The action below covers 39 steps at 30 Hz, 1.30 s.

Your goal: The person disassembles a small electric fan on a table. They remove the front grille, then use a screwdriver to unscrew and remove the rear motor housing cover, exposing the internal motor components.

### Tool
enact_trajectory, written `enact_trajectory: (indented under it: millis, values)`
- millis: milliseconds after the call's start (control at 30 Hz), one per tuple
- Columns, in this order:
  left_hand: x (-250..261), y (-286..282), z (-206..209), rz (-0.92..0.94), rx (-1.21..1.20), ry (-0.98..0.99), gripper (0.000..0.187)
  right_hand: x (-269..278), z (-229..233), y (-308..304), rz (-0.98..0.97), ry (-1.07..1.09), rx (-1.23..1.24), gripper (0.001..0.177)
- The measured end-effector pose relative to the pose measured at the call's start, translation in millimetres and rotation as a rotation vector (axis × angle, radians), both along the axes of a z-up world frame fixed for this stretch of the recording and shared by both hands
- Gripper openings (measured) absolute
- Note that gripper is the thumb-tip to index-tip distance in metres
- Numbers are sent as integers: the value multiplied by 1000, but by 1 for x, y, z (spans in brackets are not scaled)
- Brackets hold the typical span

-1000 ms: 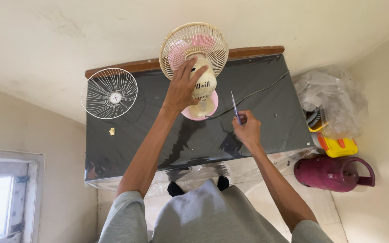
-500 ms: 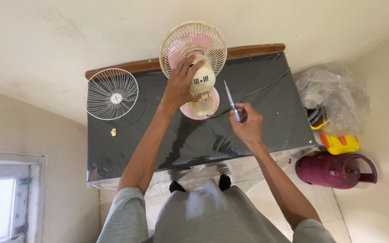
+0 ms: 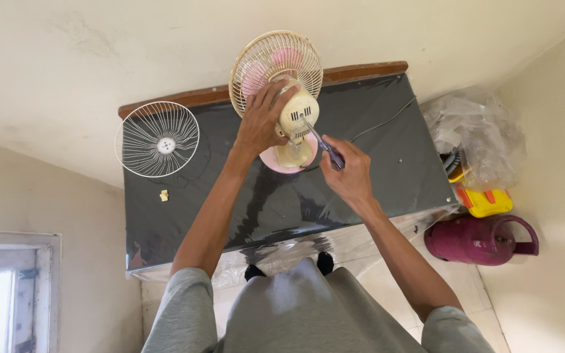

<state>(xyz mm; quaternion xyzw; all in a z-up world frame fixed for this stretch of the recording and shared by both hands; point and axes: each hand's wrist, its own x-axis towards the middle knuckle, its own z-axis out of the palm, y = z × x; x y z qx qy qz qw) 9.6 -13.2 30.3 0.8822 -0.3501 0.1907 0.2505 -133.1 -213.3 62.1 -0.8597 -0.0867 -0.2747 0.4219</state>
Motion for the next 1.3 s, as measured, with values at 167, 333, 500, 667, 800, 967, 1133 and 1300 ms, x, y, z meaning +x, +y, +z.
enact_trajectory:
  millis: [167, 333, 500, 667, 800, 967, 1133, 1300]
  values:
    - [2, -2, -3, 3, -26, -13, 131, 6, 4, 1, -6, 59, 15, 32]
    - [2, -3, -6, 7, -41, -13, 130, 8, 4, 3, -25, 30, -18, 30]
    - [1, -2, -5, 27, -35, -29, 130, 10, 12, 5, -20, 62, -48, 28]
    - [0, -5, -5, 33, -25, -32, 131, 13, 35, 8, 54, 42, -80, 24]
    - [0, -4, -5, 23, -41, -50, 130, 23, 55, 11, 18, 339, -70, 20]
    - [-2, -5, -3, 30, -28, -23, 129, 26, 64, 12, 24, 301, -175, 18]
    - [-1, -7, -2, 21, -40, -27, 127, 29, 61, 12, 18, 259, -212, 21]
    - [2, -10, -2, 17, -56, 15, 128, 32, 60, 12, 17, 221, -306, 21]
